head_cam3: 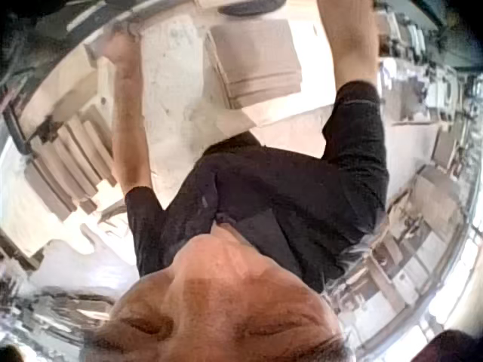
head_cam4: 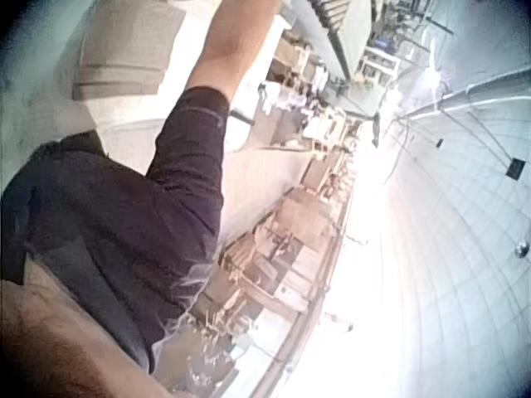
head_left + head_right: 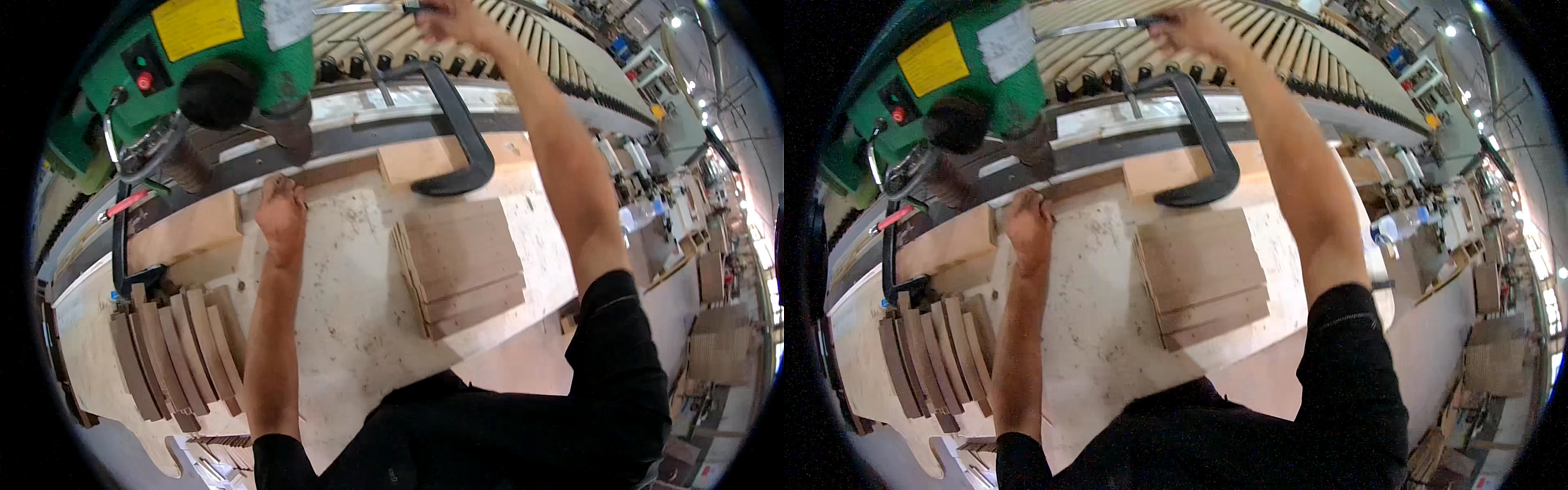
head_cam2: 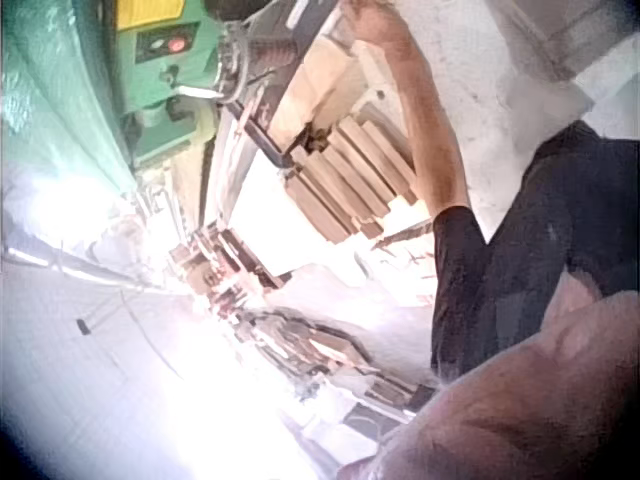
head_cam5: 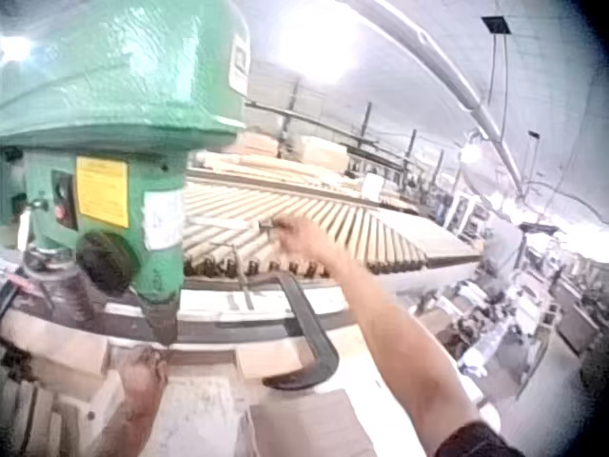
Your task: The person moves a floor fan to a new location and then operates a drill press in a workshop. They repeatedly pick up small rectangular wooden blocks, position them under the drill bit, and activate the machine to drill holes. The processed blocks are stacked on the workbench.
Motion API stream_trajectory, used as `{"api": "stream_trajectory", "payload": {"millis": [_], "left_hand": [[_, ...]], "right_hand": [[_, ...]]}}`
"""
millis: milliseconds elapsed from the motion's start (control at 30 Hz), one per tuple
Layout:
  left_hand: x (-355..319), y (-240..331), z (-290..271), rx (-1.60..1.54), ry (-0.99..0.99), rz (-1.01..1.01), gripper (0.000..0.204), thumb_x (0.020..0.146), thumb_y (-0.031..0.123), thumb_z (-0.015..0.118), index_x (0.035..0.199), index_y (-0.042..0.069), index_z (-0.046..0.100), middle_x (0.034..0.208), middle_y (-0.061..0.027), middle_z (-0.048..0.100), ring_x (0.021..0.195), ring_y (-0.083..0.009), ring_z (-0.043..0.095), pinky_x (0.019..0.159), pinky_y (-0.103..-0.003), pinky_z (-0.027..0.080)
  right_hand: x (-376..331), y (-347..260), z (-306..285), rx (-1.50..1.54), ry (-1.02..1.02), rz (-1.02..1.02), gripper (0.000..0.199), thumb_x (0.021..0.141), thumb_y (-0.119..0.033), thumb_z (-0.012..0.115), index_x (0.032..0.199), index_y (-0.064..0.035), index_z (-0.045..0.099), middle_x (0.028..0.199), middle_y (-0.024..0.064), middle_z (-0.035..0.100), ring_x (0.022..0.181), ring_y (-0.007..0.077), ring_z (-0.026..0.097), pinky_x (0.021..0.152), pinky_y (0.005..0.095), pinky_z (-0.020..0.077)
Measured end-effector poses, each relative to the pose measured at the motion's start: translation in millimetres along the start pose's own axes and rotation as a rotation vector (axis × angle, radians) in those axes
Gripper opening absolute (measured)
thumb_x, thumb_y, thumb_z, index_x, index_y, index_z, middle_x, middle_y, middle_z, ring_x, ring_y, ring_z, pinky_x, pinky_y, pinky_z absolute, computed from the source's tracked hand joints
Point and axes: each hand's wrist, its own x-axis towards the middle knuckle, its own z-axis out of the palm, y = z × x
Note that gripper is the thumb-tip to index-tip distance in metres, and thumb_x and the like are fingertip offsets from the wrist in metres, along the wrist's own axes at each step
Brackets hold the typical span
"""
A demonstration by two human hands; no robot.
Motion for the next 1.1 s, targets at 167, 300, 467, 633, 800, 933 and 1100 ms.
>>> {"api": "stream_trajectory", "payload": {"millis": [167,300,467,633,800,933,1100], "left_hand": [[-12,-17,-9,-0.108,-0.318,-0.163,0.025,0.079,0.01,0.072,0.1,0.003,0.061,0.099,-0.0164,0.06,0.091,-0.0387,0.06,0.076,-0.046,0.051],[-22,-11,-64,-0.142,-0.482,-0.201,0.025,0.086,0.012,0.065,0.108,0.0,0.062,0.101,-0.0213,0.063,0.093,-0.0407,0.06,0.079,-0.046,0.05],[-43,28,-134,-0.394,-0.419,-0.659,0.028,0.092,0.018,0.06,0.111,-0.003,0.062,0.098,-0.0145,0.065,0.09,-0.0255,0.064,0.079,-0.038,0.05],[-62,86,-207,-0.977,-0.387,-1.149,0.02,0.087,0.004,0.059,0.105,-0.003,0.057,0.092,-0.0106,0.062,0.086,-0.0174,0.062,0.074,-0.029,0.05],[-69,155,-223,-1.581,-0.202,-1.311,0.038,0.077,-0.004,0.067,0.113,0.0,0.056,0.09,-0.0099,0.064,0.083,-0.0184,0.064,0.07,-0.026,0.054],[-66,202,-218,-1.802,-0.577,-1.305,0.048,0.077,0.002,0.073,0.119,-0.006,0.053,0.1,-0.0191,0.067,0.074,-0.0235,0.07,0.067,-0.031,0.058],[-31,277,-197,-1.732,-0.69,-1.091,0.034,0.09,0.007,0.062,0.121,-0.004,0.053,0.094,-0.0114,0.065,0.078,-0.0214,0.067,0.069,-0.032,0.056]], "right_hand": [[34,-92,-27,0.308,-0.055,0.094,0.036,0.098,-0.009,0.054,0.134,-0.0052,0.05,0.11,0.013,0.065,0.083,0.0235,0.07,0.075,0.0348,0.0629],[66,-127,-25,0.47,-0.041,-0.029,0.042,0.096,-0.009,0.056,0.137,-0.01,0.047,0.108,0.0123,0.065,0.082,0.025,0.071,0.067,0.0377,0.0622],[47,-144,-57,0.243,-0.154,-0.092,0.049,0.094,-0.017,0.06,0.14,-0.0083,0.045,0.11,0.0135,0.066,0.081,0.0237,0.07,0.068,0.0366,0.0595],[-141,-98,-99,-0.368,-0.251,0.036,0.044,0.093,-0.045,0.059,0.109,-0.0062,0.071,0.082,0.0089,0.073,0.075,0.0165,0.071,0.069,0.0318,0.0566],[-331,70,-107,-0.323,-0.081,0.456,0.02,0.081,-0.016,0.072,0.097,-0.0041,0.073,0.087,0.0142,0.072,0.082,0.0293,0.07,0.074,0.0377,0.0537],[-368,88,-89,-0.375,-0.078,0.524,0.022,0.077,-0.015,0.071,0.097,-0.0046,0.07,0.097,0.0125,0.069,0.091,0.0304,0.066,0.08,0.0382,0.0527],[-387,99,-78,-0.554,-0.123,0.524,0.017,0.081,-0.016,0.067,0.094,-0.005,0.066,0.096,0.0141,0.066,0.092,0.0313,0.064,0.083,0.0402,0.0513]]}}
